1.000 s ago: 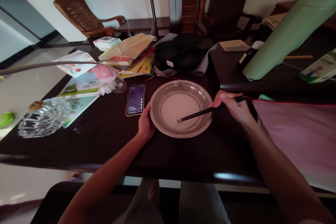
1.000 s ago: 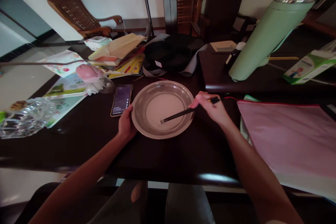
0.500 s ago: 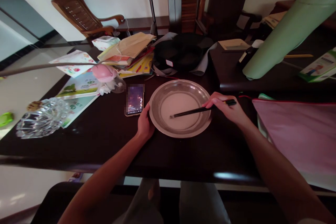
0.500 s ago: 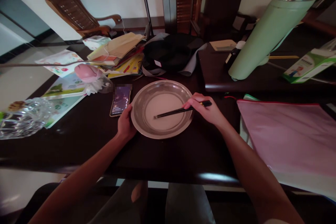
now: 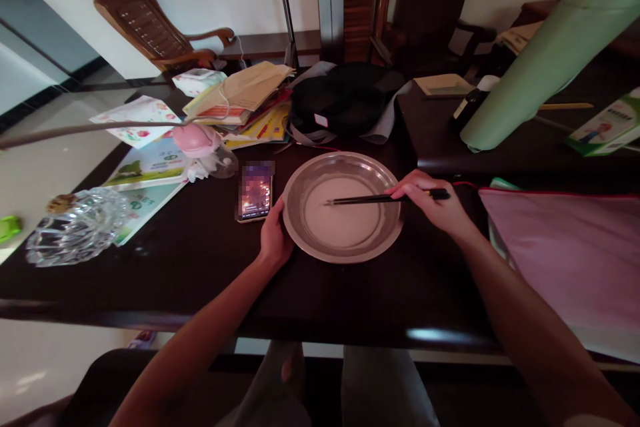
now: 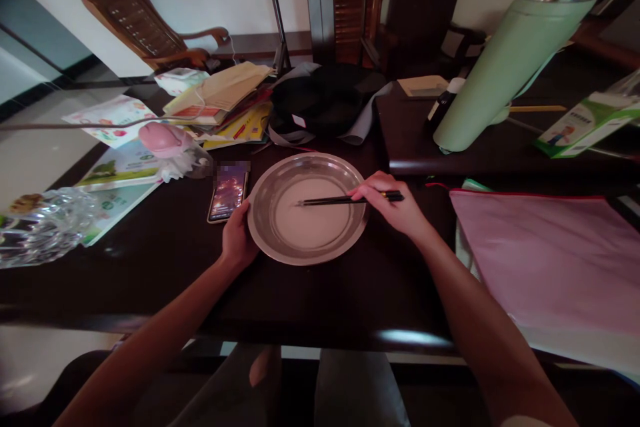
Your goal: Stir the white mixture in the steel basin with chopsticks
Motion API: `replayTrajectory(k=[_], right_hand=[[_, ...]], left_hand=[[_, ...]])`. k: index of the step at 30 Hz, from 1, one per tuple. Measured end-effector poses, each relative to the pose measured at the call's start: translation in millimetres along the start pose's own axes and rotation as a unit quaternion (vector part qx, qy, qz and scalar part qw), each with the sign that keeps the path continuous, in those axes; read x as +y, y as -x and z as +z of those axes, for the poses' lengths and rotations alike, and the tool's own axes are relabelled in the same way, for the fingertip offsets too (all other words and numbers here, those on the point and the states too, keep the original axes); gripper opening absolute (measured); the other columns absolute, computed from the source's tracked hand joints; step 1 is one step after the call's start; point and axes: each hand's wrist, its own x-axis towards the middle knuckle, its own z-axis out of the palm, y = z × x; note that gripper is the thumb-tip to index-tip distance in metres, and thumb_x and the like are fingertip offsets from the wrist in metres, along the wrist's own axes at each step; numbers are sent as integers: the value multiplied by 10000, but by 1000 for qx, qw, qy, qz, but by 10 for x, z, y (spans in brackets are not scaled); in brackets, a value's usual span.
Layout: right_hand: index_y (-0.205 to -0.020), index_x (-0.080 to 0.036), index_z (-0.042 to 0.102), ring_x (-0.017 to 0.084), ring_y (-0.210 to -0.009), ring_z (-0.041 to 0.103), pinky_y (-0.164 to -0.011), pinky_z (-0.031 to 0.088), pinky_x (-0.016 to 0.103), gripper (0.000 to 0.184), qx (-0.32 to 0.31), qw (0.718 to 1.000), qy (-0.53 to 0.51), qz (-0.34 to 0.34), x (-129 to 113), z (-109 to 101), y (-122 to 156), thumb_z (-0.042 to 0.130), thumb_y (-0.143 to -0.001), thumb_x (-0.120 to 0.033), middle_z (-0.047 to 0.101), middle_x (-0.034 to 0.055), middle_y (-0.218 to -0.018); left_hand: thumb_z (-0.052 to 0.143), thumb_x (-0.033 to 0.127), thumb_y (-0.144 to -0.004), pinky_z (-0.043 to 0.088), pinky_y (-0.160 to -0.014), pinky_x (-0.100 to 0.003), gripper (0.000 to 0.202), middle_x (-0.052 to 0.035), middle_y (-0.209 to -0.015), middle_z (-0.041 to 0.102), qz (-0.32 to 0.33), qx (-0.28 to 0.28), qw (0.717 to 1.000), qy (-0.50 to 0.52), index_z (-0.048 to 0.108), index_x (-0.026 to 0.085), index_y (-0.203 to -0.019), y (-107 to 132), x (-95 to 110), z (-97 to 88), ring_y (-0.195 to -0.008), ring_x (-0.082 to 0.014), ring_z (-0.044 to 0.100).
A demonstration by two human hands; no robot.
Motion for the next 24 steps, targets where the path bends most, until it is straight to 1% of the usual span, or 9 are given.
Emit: replayTrajectory(k=[4, 7, 10, 13, 16, 19, 21, 23, 24], right_hand=[[-631, -279, 711, 202, -696, 659, -732, 494, 381, 360, 105, 992, -53, 39, 52, -103, 11, 559, -900, -465, 711, 16, -679], [-617, -276, 703, 206, -670, 659, -702, 500, 386, 388, 45, 994, -89, 40, 38, -61, 27, 540, -904, -479, 694, 21, -644], [-706, -274, 734, 209, -774, 664, -787, 486, 398, 334, -35, 998, -44, 11, 8, 17, 24, 544, -908, -460, 729, 21, -736], [-729, -278, 744, 197, -792, 661, -803, 480, 382, 293, 12, 1000, -19, 13, 35, -19, 15, 569, -901, -437, 743, 10, -777], [-642, -269, 725, 178, -688, 660, -734, 489, 351, 343, 94, 992, -71, 35, 75, -101, 17, 565, -911, -411, 714, -2, -673], [-642, -267, 729, 195, -699, 665, -708, 490, 356, 363, 48, 995, -81, 27, 51, -75, 24, 549, -916, -424, 713, 12, -669], [-700, -271, 748, 207, -744, 666, -731, 487, 369, 340, -10, 999, -46, 7, 15, -16, 26, 547, -912, -446, 734, 25, -729], [-744, -274, 755, 212, -782, 664, -762, 486, 376, 307, -29, 999, -12, -6, -1, 14, 31, 562, -901, -455, 747, 28, -782], [-751, -274, 753, 214, -793, 666, -775, 488, 378, 293, -19, 1000, -5, -2, 4, 7, 35, 572, -896, -452, 749, 24, -795]], left_hand=[[578, 303, -797, 520, -898, -334, 158, -24, -887, 749, -5, 6, 1000, -2, 695, 199, -775, 3, 3, -3, -1054, -246, 654], [572, 307, -798, 521, -898, -333, 168, -36, -923, 749, -4, 4, 1000, -6, 693, 194, -768, 12, 11, -1, -1069, -247, 648], [581, 307, -795, 519, -911, -341, 164, -38, -926, 748, -3, 6, 1000, -4, 692, 192, -758, 0, -3, -19, -1077, -252, 644], [579, 318, -812, 495, -960, -353, 182, -38, -976, 746, 7, 9, 1000, -21, 715, 200, -839, -45, -52, -58, -1144, -260, 613], [554, 346, -866, 375, -1086, -332, 261, -25, -1262, 661, 97, -1, 993, -70, 709, 241, -1048, -36, -58, -57, -1303, -230, 494], [603, 380, -854, 224, -1170, -342, 383, 18, -1498, 452, 272, -19, 949, -158, 635, 302, -1228, 195, 75, 29, -1442, -208, 285], [673, 399, -796, 225, -1172, -431, 425, -24, -1460, 497, 316, -126, 908, -245, 663, 291, -1207, 493, 218, 93, -1453, -269, 256], [739, 423, -715, 327, -1111, -526, 387, -78, -1291, 636, 283, -298, 851, -327, 730, 315, -1087, 838, 340, 112, -1356, -364, 416], [761, 461, -670, 390, -1065, -534, 399, -61, -1217, 675, 274, -345, 836, -328, 731, 377, -1059, 1000, 376, 99, -1303, -377, 476]])
